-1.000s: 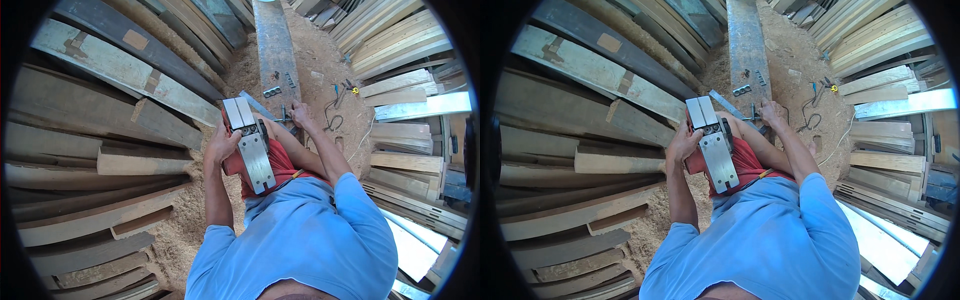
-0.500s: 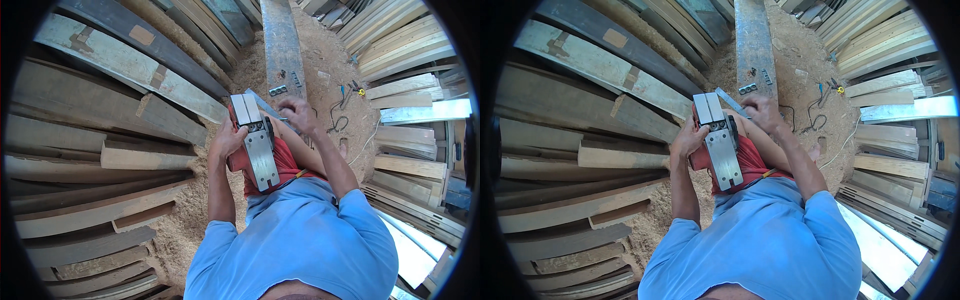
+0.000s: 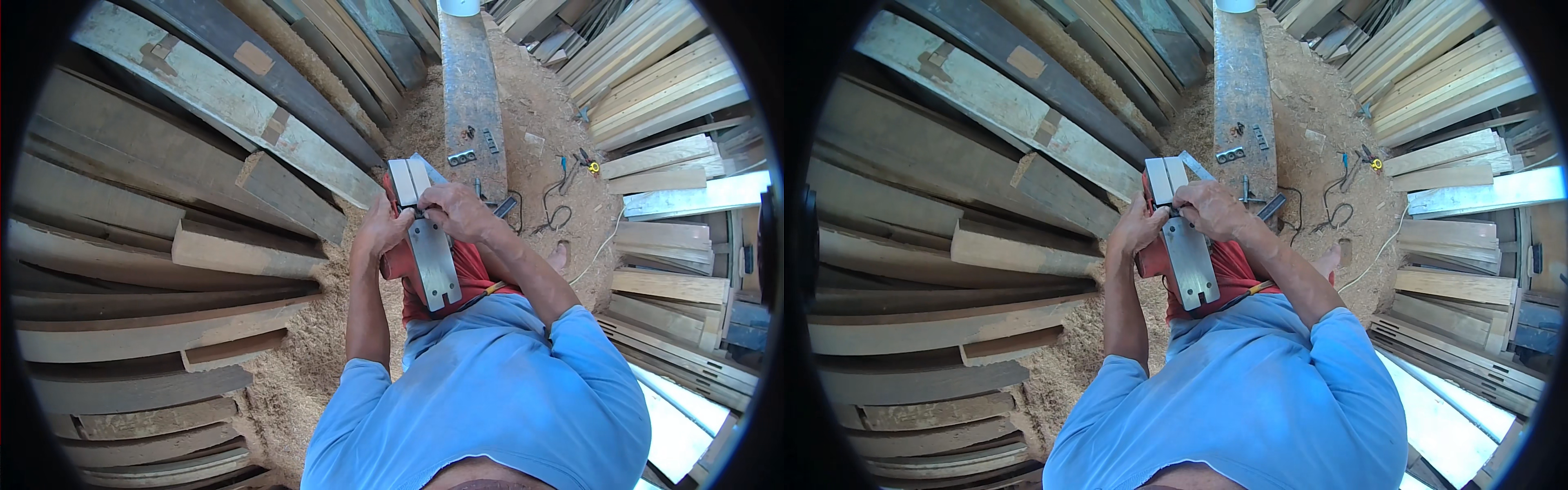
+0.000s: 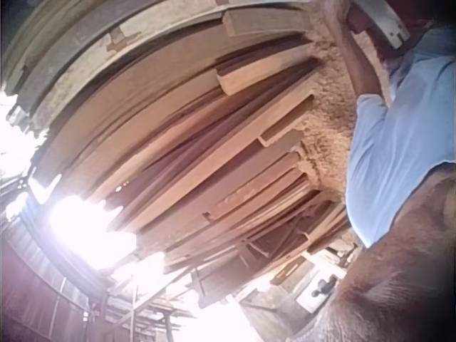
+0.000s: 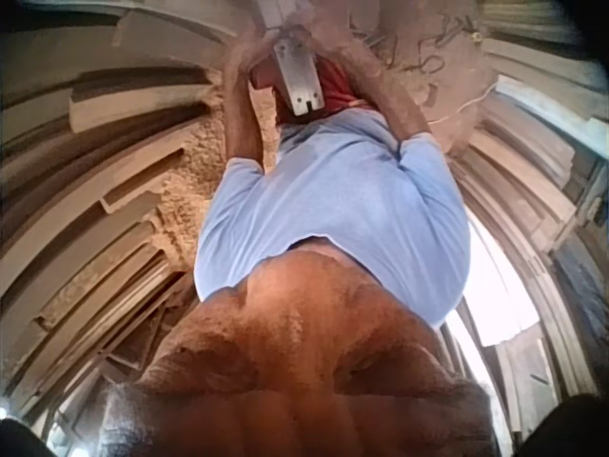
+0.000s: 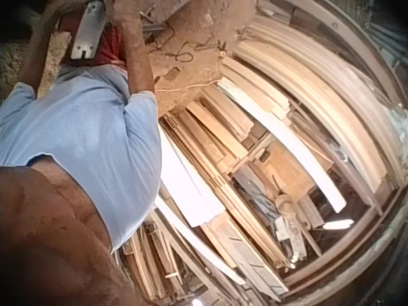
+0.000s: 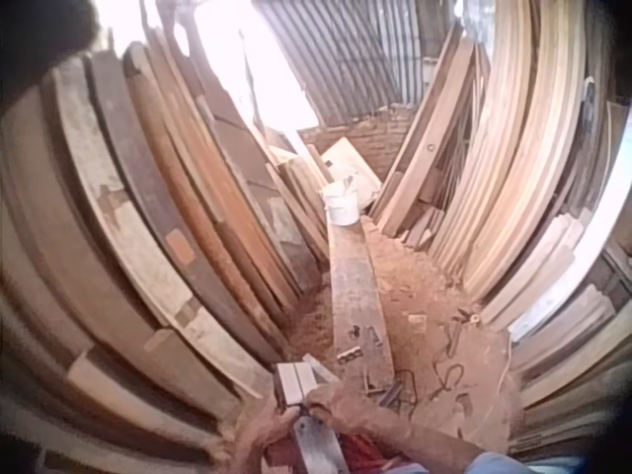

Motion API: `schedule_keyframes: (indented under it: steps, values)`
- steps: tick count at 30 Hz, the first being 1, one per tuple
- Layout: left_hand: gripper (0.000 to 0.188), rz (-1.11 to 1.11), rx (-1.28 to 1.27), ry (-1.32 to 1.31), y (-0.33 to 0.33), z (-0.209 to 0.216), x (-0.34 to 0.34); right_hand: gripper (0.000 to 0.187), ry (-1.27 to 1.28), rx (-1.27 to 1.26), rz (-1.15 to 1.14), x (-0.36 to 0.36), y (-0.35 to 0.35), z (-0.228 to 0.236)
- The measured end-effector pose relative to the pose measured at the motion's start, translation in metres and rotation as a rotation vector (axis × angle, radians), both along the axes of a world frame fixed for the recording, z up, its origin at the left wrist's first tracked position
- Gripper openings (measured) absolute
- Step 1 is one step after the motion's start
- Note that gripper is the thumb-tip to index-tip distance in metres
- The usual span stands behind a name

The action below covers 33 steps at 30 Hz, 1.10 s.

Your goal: The person holds an electric power planer and uses a small hex key to remove and replace screws on the planer blade assembly, handling a metal ruler and a small mounting plate.

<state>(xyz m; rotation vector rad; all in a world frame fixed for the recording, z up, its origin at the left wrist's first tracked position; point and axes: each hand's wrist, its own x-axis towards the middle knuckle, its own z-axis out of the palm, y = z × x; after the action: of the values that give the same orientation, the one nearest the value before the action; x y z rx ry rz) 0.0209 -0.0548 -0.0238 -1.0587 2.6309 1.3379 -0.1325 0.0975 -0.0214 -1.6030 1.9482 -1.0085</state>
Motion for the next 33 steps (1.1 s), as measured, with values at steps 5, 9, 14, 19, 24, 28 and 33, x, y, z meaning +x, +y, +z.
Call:
schedule_keyframes:
  steps: [5, 9, 14, 19, 24, 28, 33]
  values:
    - [0.060, -0.016, -0.031, 0.016, -0.005, -0.010, 0.001, 0.017, -0.011, 0.070, 0.052, -0.001, -0.004, -0.003]
    - [0.057, -0.041, -0.015, 0.064, -0.007, -0.011, -0.003, 0.016, 0.067, -0.011, -0.058, 0.003, -0.006, -0.010]
    - [0.053, -0.025, 0.001, 0.061, -0.009, -0.022, 0.000, 0.014, 0.045, 0.040, -0.087, 0.006, -0.004, -0.003]
    - [0.049, -0.020, 0.062, 0.099, -0.016, -0.046, -0.001, 0.023, 0.144, 0.142, -0.139, 0.014, -0.007, -0.002]
    - [0.051, -0.029, 0.013, 0.139, -0.014, -0.047, 0.000, 0.022, 0.175, 0.086, -0.149, 0.014, -0.006, -0.006]
    - [0.051, -0.017, -0.004, 0.085, -0.011, -0.034, 0.001, 0.026, 0.131, 0.027, -0.173, 0.014, -0.005, -0.003]
    - [0.052, -0.009, 0.052, 0.112, -0.015, -0.045, 0.003, 0.023, 0.127, 0.089, -0.159, 0.017, -0.009, -0.004]
